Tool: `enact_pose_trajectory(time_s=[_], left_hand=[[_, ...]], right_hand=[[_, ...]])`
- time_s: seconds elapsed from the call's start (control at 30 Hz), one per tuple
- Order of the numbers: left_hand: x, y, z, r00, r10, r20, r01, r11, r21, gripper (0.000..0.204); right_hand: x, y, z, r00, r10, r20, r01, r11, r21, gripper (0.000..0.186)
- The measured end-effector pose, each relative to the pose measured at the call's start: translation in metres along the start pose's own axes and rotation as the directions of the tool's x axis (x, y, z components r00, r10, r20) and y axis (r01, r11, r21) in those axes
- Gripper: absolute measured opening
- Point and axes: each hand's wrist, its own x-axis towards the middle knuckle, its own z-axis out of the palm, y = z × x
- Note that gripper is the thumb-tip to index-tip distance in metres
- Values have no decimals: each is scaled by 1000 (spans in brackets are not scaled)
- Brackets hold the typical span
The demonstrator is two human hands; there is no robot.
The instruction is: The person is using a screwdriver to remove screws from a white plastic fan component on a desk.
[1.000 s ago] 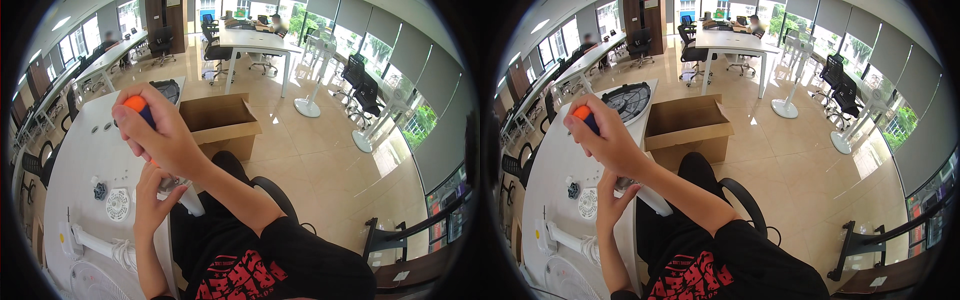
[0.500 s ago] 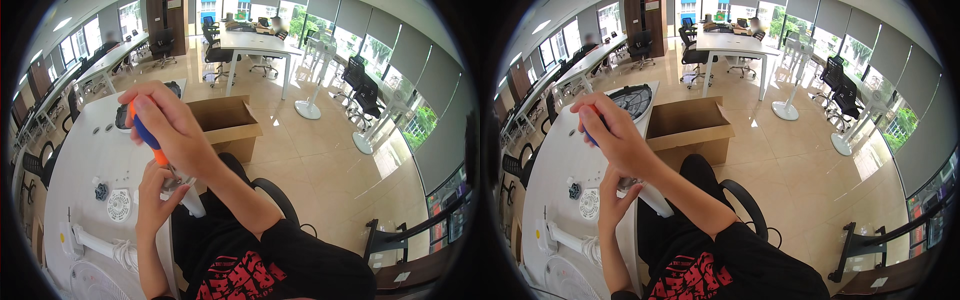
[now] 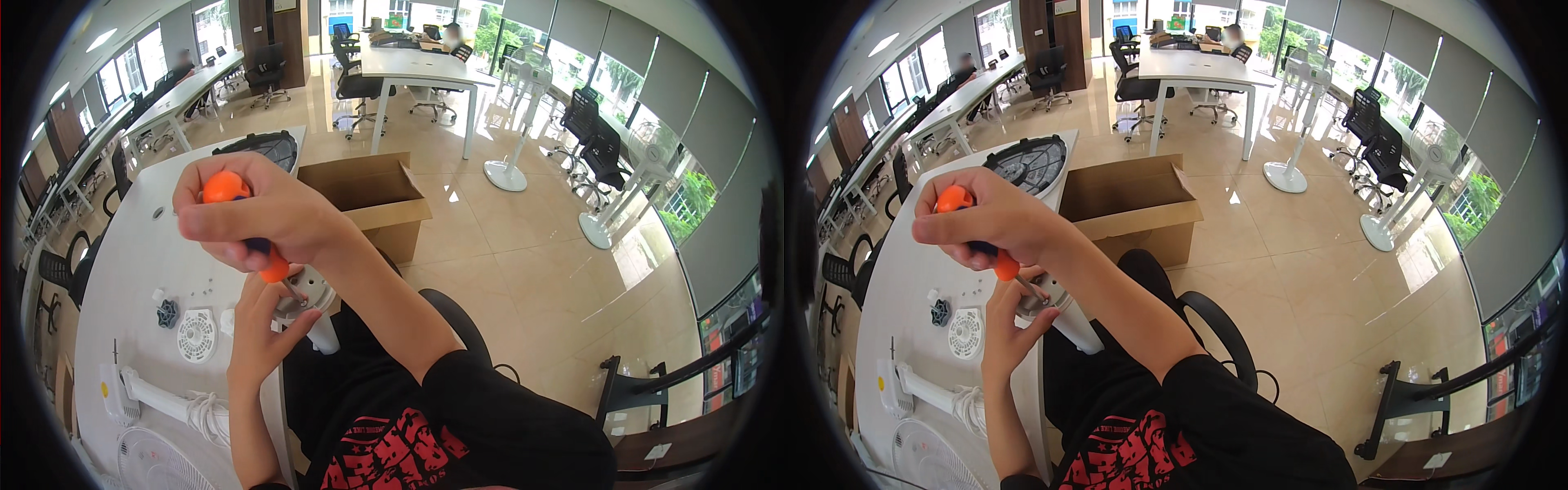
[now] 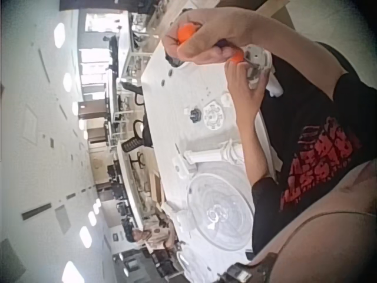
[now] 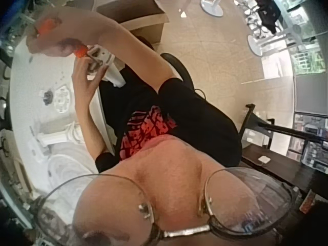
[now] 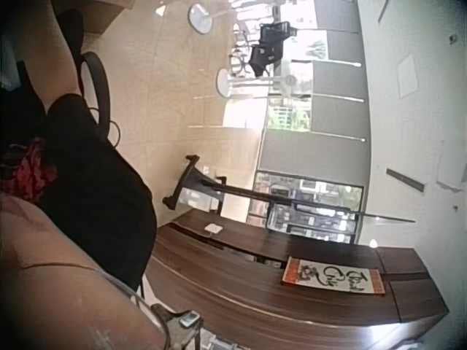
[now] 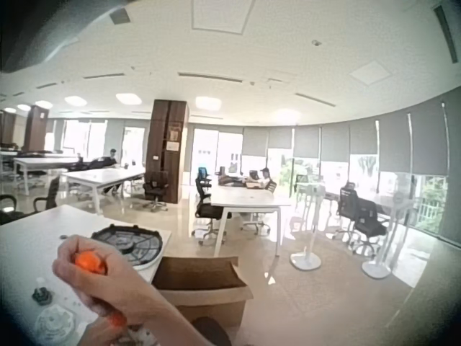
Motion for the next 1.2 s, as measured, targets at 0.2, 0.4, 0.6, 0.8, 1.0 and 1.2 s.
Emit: enact_pose_trajectory(time_s=[0.2, 0.4, 0.6, 0.8, 1.0, 1.2], left_hand=[[-3, -4, -4, 999, -33, -5, 33, 999, 16, 31], [-2, -3, -1, 999, -38, -24, 38, 999, 4, 31], [-5, -6, -3, 997, -62, -35, 61, 998, -9, 33], [1, -5, -1, 997, 65, -27, -65, 998, 17, 34], [0, -6, -1, 995, 105, -2, -104, 994, 23, 34], [-1, -2, 1, 999, 33, -9, -34, 999, -16, 32]], right_hand=[[1, 3, 28, 902, -203, -381, 75, 943, -323, 33], [2, 23, 28, 689, -623, -371, 238, 678, -696, 33], [-14, -4, 22, 923, -236, -304, 160, 954, -254, 24], [-2, -6, -14, 986, -167, 5, 166, 979, -118, 20], [10, 3, -25, 964, -92, 248, 36, 974, 222, 27], [0, 2, -5, 986, -26, 164, 11, 996, 88, 30]])
